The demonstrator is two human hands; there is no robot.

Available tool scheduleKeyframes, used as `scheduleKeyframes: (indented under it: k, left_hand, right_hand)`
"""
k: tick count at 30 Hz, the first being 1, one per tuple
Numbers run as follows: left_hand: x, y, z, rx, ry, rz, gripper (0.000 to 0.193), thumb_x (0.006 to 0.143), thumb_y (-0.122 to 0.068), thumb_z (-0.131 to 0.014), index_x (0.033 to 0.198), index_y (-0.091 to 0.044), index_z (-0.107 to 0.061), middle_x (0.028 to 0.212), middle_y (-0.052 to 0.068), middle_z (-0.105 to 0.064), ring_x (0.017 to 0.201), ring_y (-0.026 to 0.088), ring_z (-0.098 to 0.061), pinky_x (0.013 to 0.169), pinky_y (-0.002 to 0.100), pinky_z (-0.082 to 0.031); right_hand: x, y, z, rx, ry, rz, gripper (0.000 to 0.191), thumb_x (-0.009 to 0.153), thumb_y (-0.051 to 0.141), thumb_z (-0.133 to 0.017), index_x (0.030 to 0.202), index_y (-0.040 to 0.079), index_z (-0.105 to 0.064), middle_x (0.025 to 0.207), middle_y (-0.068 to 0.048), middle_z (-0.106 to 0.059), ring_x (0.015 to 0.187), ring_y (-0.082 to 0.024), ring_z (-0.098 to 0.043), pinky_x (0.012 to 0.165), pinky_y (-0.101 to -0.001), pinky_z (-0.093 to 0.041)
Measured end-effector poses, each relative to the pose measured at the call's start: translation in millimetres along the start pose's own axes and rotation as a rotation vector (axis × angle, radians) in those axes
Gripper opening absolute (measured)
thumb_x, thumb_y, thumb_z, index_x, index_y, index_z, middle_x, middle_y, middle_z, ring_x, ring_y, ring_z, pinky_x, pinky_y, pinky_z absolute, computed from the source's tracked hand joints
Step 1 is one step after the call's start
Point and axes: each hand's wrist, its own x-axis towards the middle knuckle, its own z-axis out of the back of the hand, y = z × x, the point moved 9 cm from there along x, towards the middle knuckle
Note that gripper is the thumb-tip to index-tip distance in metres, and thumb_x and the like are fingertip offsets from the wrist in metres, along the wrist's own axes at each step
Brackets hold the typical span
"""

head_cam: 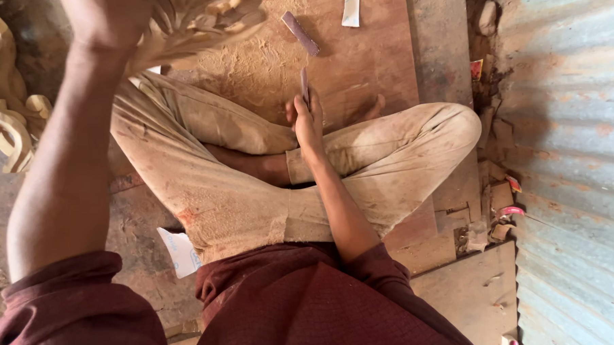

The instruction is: The person sits cross-legged on the floor and carves a decorative wooden piece using a chisel and mallet. They repeatedly strike the chisel to shape the wood, occasionally pause to inspect the piece, and later use sandpaper to smooth the surface.

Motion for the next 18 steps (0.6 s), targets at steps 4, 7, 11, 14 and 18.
scheduleKeyframes:
  k: [4, 7, 11, 14, 18]
  left_hand:
    - [-8, 8, -10, -0.673, 0.016, 0.257, 0.044, 0.107, -0.052, -0.054, 0.086, -0.014, -0.066, 0.055, -0.003, -0.050, 0.041, 0.010, -0.043, 0.035, 0.030, -0.037]
    - [-30, 4, -71, -0.965, 0.162, 0.485, 0.041, 0.106, -0.051, -0.054, 0.087, -0.016, -0.066, 0.053, -0.004, -0.049, 0.038, 0.008, -0.041, 0.032, 0.028, -0.035]
    - [-90, 32, -157, -1.039, 0.272, 0.907, 0.037, 0.104, -0.049, -0.055, 0.088, -0.018, -0.066, 0.051, -0.006, -0.047, 0.035, 0.007, -0.038, 0.028, 0.026, -0.031]
    - [-120, 65, -187, -0.949, 0.156, 1.146, 0.031, 0.104, -0.042, -0.058, 0.103, -0.012, -0.066, 0.070, -0.001, -0.059, 0.048, 0.008, -0.053, 0.040, 0.026, -0.046]
    - [-98, 65, -188, -0.849, 0.115, 0.899, 0.029, 0.101, -0.032, -0.061, 0.119, -0.011, -0.068, 0.092, 0.004, -0.069, 0.064, 0.011, -0.062, 0.054, 0.028, -0.057]
  right_hand:
    - [-7, 22, -9, 0.149, 0.069, 0.139, 0.048, 0.107, 0.032, -0.053, 0.149, 0.010, -0.048, 0.115, 0.001, -0.066, 0.095, -0.007, -0.060, 0.067, -0.0237, -0.051]
    - [-9, 16, -17, 0.482, 0.141, 0.082, 0.045, 0.104, 0.022, -0.055, 0.147, 0.013, -0.047, 0.125, 0.003, -0.064, 0.110, -0.010, -0.062, 0.092, -0.0297, -0.056]
    - [-8, -8, -17, 0.615, 0.135, -0.070, 0.041, 0.105, 0.020, -0.055, 0.144, 0.010, -0.050, 0.121, -0.001, -0.064, 0.107, -0.015, -0.062, 0.089, -0.0335, -0.056]
    - [-8, -17, -12, 0.661, 0.126, -0.121, 0.038, 0.105, 0.019, -0.054, 0.142, 0.009, -0.052, 0.121, -0.002, -0.064, 0.106, -0.016, -0.063, 0.087, -0.0344, -0.056]
    - [-7, -17, -9, 0.693, 0.139, -0.143, 0.035, 0.105, 0.018, -0.054, 0.139, 0.009, -0.054, 0.119, -0.004, -0.065, 0.105, -0.018, -0.064, 0.085, -0.0357, -0.057]
